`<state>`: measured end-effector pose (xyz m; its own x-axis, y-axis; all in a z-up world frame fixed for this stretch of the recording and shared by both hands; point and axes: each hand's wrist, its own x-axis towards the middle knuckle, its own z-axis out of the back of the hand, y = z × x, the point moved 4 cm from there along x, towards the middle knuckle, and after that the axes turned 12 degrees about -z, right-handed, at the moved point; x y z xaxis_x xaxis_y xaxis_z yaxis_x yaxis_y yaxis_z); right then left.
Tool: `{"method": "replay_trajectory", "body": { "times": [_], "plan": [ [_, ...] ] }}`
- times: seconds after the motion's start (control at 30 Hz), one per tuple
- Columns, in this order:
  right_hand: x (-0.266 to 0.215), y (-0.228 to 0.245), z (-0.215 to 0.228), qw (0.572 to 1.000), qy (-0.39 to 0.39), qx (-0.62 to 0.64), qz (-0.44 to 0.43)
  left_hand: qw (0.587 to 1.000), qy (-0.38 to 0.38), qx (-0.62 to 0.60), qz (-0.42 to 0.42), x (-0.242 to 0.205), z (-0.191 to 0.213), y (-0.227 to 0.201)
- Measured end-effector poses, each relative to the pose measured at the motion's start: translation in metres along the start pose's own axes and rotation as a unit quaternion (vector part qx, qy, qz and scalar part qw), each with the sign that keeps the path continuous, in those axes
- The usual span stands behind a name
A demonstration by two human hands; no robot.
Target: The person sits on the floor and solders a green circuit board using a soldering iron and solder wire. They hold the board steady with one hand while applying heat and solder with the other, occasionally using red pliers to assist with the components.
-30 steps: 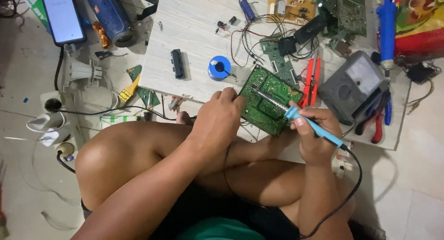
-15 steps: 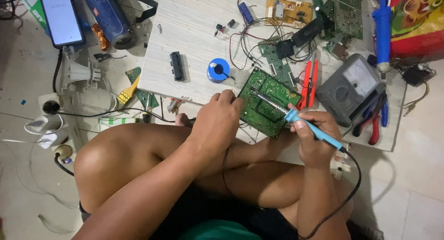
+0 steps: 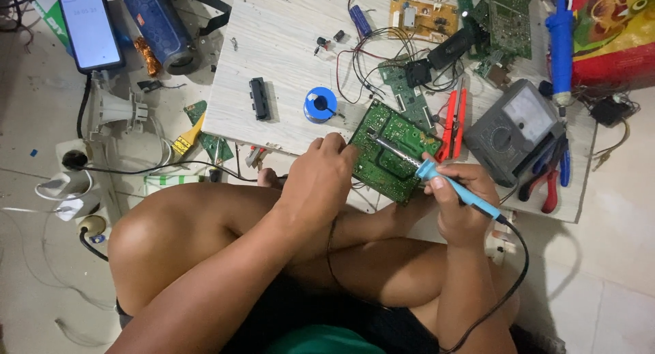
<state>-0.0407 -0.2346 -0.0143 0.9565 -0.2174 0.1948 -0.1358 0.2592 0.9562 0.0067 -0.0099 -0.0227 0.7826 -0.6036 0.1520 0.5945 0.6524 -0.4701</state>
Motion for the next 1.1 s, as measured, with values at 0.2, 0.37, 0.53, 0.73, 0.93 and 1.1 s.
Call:
{"method": "replay_trajectory", "body": {
  "times": [0.2,0.37,0.53,0.73,0.93,1.1],
  "plan": [
    [-0.002,0.0,-0.003,1.0,-0.002,0.01,-0.01,1.0,0.008,0.01,0.003,-0.001,0.002,-0.002],
    [-0.002,-0.006,0.002,1.0,0.002,0.011,-0.005,1.0,0.013,0.001,-0.001,0.0,0.007,-0.003],
    [-0.002,-0.006,0.0,1.0,-0.001,0.018,-0.012,1.0,0.015,0.004,0.001,-0.003,-0.002,-0.001],
    [-0.001,-0.015,0.011,1.0,0.005,0.004,-0.009,0.999,0.035,-0.015,0.019,0.001,0.022,-0.007],
    [-0.009,-0.014,0.013,0.991,-0.01,-0.117,-0.063,0.967,0.142,-0.064,0.203,-0.014,0.072,0.044],
    [-0.008,-0.021,0.016,0.997,0.011,-0.055,-0.058,0.887,0.42,0.044,0.187,-0.05,0.023,0.058]
  ]
}}
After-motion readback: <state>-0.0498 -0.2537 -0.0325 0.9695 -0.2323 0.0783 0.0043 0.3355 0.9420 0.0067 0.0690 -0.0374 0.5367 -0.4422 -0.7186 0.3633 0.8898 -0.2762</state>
